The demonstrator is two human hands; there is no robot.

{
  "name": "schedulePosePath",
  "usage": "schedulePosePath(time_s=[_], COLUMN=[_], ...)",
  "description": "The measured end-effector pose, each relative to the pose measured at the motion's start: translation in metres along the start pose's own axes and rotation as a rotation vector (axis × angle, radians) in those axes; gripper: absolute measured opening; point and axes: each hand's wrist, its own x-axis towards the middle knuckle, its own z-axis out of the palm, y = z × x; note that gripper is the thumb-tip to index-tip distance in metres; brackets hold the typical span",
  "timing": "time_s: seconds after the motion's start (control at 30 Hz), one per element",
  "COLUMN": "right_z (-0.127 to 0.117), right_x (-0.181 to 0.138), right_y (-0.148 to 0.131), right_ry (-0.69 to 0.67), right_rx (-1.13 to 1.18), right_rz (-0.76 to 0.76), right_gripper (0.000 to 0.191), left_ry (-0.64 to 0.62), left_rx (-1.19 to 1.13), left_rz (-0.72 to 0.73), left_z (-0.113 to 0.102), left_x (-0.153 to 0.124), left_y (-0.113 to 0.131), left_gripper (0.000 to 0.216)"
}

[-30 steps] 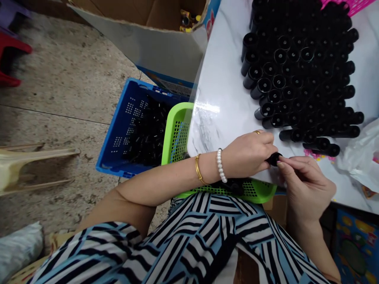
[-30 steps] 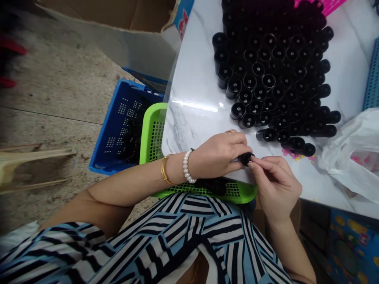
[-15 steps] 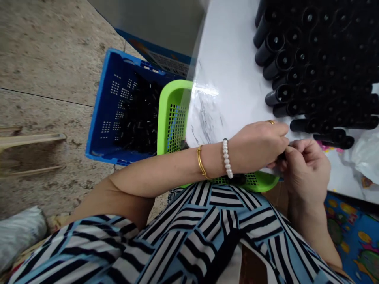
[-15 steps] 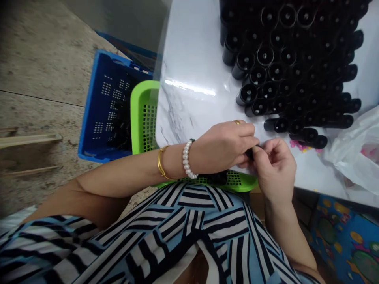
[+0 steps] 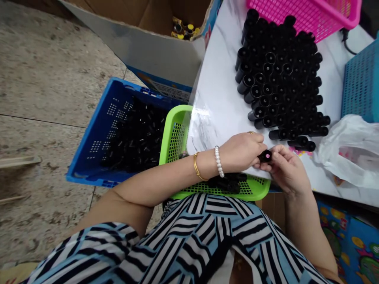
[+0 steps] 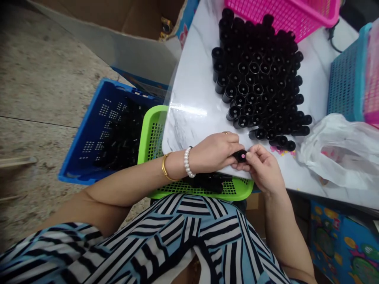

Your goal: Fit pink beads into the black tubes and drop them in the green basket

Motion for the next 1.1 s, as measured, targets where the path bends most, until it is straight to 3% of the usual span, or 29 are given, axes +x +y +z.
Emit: schedulePosePath(time_s=[0.27,0.4,0.47,0.57,0.6,0.67,0.73,0.87,0.93,1.0,1.1], right_z=[0.022,0.011,-0.015,-0.073,-0.092,-0.121,-0.137,-0.138,-0.134,-0.129,-0.116], right_x=[0.004,-0.012,-0.021,-0.027,-0.026,-0.022,-0.016,-0.013,-0.018,-0.027,-0.045], right_y=[0.008,0.024,0.032,0.038,0.038,0.039,0.041,0.053,0.061,0.068,0.073], right_ry=[0.085,0.107,0.33,0.87,0.978,1.026,0.98,1.002,1.0,0.939,0.775], right_rx=[-0.061,-0.115,-0.191,-0.568,-0.773,-1.056,-1.186,-1.326,-1.425,-1.491,-1.512], right_rz=[-0.067,-0.181,-0.328,-0.597,-0.655,-0.703,-0.705,-0.734,-0.781,-0.824,-0.878], right_gripper=[0.054,0.039,0.032,0.028,0.026,0.025,0.028,0.028,0.027,0.03,0.045], left_ry=[0.011,-0.134,-0.222,-0.269,-0.282,-0.29,-0.179,0.389,0.582,0.678,0.706], left_rx=[0.025,0.064,0.065,0.039,0.023,-0.014,-0.034,0.078,0.126,0.148,0.175], left_rz=[0.02,0.184,0.283,0.37,0.4,0.432,0.369,0.095,0.026,-0.035,-0.125], left_z=[0.0,-0.011,-0.018,-0.028,-0.03,-0.029,-0.024,-0.008,-0.004,-0.004,-0.006], left_x=[-0.008,-0.015,-0.019,-0.024,-0.025,-0.025,-0.024,-0.019,-0.016,-0.013,-0.007], left_y=[0.001,-0.001,-0.003,-0.007,-0.008,-0.011,-0.012,-0.012,-0.012,-0.014,-0.017], left_gripper=[0.016,0.024,0.028,0.036,0.039,0.043,0.04,0.031,0.029,0.027,0.028])
